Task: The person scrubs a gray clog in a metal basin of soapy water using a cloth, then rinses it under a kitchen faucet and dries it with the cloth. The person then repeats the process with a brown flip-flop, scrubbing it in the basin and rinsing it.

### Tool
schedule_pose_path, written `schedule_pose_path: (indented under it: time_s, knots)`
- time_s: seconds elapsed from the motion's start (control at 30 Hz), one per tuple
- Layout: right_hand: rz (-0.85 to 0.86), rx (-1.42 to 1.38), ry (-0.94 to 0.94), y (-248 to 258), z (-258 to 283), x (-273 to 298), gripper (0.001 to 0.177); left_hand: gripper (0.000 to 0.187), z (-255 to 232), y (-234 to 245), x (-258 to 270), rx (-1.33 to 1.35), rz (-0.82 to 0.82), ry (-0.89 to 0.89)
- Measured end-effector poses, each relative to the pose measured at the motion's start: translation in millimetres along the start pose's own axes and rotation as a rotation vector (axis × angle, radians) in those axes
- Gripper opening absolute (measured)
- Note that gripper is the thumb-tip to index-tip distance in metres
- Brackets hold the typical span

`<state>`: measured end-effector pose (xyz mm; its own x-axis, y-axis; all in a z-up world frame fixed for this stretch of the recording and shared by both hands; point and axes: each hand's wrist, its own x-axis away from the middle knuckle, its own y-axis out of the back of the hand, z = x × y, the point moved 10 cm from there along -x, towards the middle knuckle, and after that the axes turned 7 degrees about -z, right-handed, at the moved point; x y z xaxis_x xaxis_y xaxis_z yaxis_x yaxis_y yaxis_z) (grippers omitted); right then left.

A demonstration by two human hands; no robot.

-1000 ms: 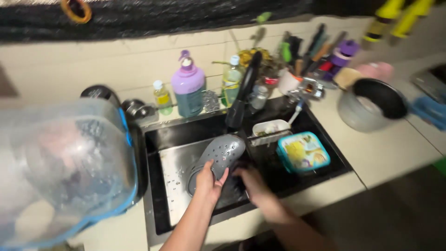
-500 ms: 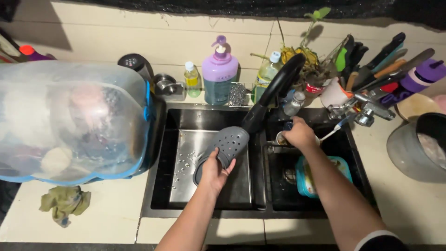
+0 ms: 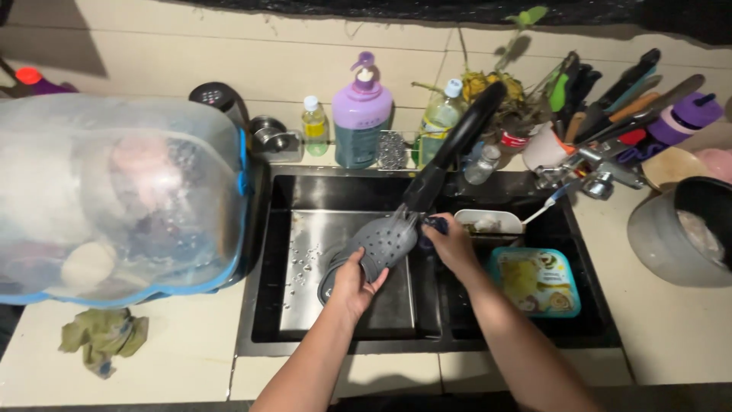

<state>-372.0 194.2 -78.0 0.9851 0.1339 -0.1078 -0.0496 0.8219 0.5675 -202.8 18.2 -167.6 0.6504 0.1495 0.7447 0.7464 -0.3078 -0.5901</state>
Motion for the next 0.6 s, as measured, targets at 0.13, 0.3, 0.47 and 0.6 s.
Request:
schedule_pose_path:
  time_s: [0.13, 0.3, 0.47, 0.6]
  knots:
    - [0.152, -0.375, -0.158, -43, 18, 16, 0.044, 0.031, -11, 26, -3, 0.012, -0.046, -0.017]
    - [0.352, -0.435, -0.432, -82, 20, 23, 0.042, 0.030, -34, 50, 8, 0.016, -0.111, -0.073]
    - [0.282, -0.520, -0.282, -77, 21, 12, 0.041, 0.029, -51, 59, 20, 0.033, -0.141, -0.100]
    - [0.194, -0.022, 0.077, -47, 19, 4, 0.039, 0.026, -46, 42, 22, 0.015, -0.068, -0.087]
